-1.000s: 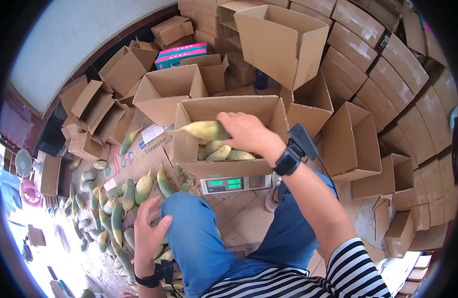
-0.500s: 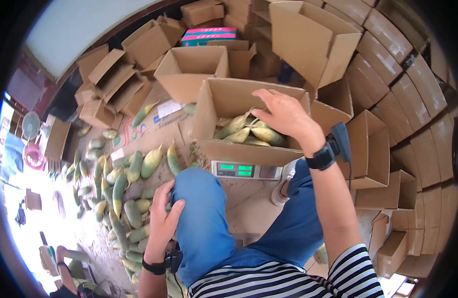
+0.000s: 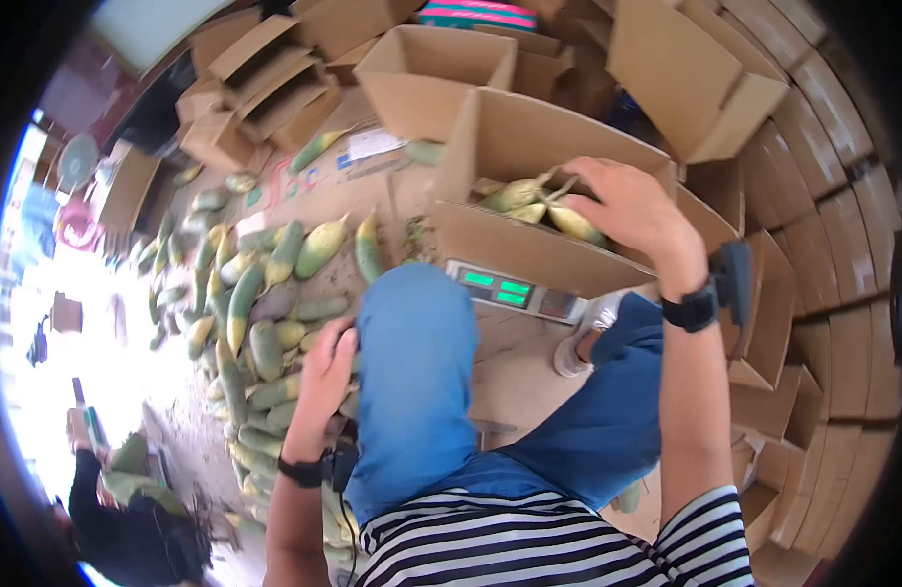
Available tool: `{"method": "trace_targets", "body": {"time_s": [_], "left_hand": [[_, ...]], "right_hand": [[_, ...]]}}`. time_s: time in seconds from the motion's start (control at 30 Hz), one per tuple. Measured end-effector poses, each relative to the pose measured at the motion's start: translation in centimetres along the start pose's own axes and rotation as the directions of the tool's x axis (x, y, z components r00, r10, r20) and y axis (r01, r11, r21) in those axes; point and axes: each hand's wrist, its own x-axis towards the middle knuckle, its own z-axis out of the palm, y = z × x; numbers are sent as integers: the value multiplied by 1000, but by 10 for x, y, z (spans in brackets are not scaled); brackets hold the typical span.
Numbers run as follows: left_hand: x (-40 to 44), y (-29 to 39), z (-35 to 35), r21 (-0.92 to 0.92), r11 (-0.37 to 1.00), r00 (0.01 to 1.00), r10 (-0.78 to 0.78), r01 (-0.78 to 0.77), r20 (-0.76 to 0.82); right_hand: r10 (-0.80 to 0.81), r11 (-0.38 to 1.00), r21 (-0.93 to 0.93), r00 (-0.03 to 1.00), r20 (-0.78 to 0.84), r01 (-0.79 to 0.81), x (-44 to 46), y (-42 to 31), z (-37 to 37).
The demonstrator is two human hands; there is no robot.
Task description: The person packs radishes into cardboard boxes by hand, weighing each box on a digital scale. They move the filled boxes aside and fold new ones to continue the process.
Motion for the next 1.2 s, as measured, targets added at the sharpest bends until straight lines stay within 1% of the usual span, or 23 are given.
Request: {"method": "trace_targets", "body": {"time_s": [0.03, 0.07, 0.1, 0.13, 0.17, 0.2, 0.27, 0.3, 0.33, 0.4, 0.43, 0.5, 0.53, 0.6, 0.77, 0.83, 0.97, 1.03, 1.07, 1.1, 1.13, 1.17, 1.2], "left_hand": [[-4, -21, 3, 102, 993, 997, -69, 65, 42], [-9, -46, 3, 203, 971, 986, -147, 129, 77], [-17, -75, 2, 341, 932, 969, -188, 124, 159], [-28, -107, 2, 465, 880, 941, -235, 100, 243], [-42, -137, 4, 553, 831, 940, -232, 57, 251], [-51, -141, 2, 550, 831, 940, -244, 77, 238], [-61, -144, 0, 714, 693, 859, -423, 100, 290], [-59, -157, 3, 768, 590, 720, -644, 251, 259], [-65, -174, 6, 764, 590, 715, -649, 260, 258], [-83, -210, 6, 802, 550, 836, -534, 232, 124], [-86, -225, 5, 800, 550, 831, -543, 239, 125], [-91, -245, 4, 895, 430, 933, -357, 117, 49], [-90, -246, 2, 893, 434, 931, -362, 120, 50], [-85, -248, -1, 895, 443, 972, -229, 58, 50], [-71, -292, 16, 911, 413, 967, -233, -2, 108], [-66, -302, 20, 938, 347, 940, -321, 2, 116], [-63, -310, 16, 961, 278, 936, -339, 3, 95], [-60, -300, 11, 952, 305, 920, -363, -30, 145], [-56, -267, 4, 942, 332, 911, -371, -51, 180], [-55, -269, 0, 923, 384, 917, -359, -26, 175], [-57, -291, -2, 905, 426, 939, -313, 3, 144], [-57, -282, -8, 883, 468, 948, -294, 33, 120], [-59, -261, -18, 827, 562, 986, -143, 5, 91]], "right_hand": [[-21, 1000, 3, 1000, -2, 21, 1, 0, 3], [-105, 994, -12, 993, -61, 104, 2, 6, 10], [19, 1000, 24, 997, 76, -20, 4, -7, -2], [42, 999, 29, 992, 123, -46, 7, -11, -3], [33, 999, 28, 992, 119, -37, 7, -14, -2], [33, 999, 23, 993, 116, -36, 7, -16, -1], [38, 999, 15, 988, 148, -41, 8, -23, 2], [59, 998, 6, 984, 170, -61, 10, -26, 4], [53, 998, 6, 982, 179, -55, 11, -31, 5], [59, 998, 5, 975, 214, -61, 15, -39, 10], [54, 998, 7, 973, 224, -57, 16, -42, 13], [9, 1000, -14, 973, 231, -6, 20, -46, 18], [7, 1000, -16, 972, 237, -3, 21, -48, 20], [-37, 999, -16, 975, 221, 42, 24, -51, 23], [-46, 997, -44, 971, 235, 58, 27, -50, 34], [-52, 997, -39, 970, 236, 63, 27, -50, 36], [-40, 998, -31, 967, 251, 49, 28, -49, 36], [-24, 998, -51, 973, 231, 37, 23, -42, 35], [-54, 996, -60, 977, 207, 67, 21, -40, 39], [-79, 993, -73, 980, 182, 94, 20, -37, 41], [-70, 994, -73, 985, 160, 83, 20, -39, 41], [-129, 989, -53, 987, 97, 135, 19, -36, 44], [-104, 992, -57, 986, 127, 112, 20, -40, 42]]}}
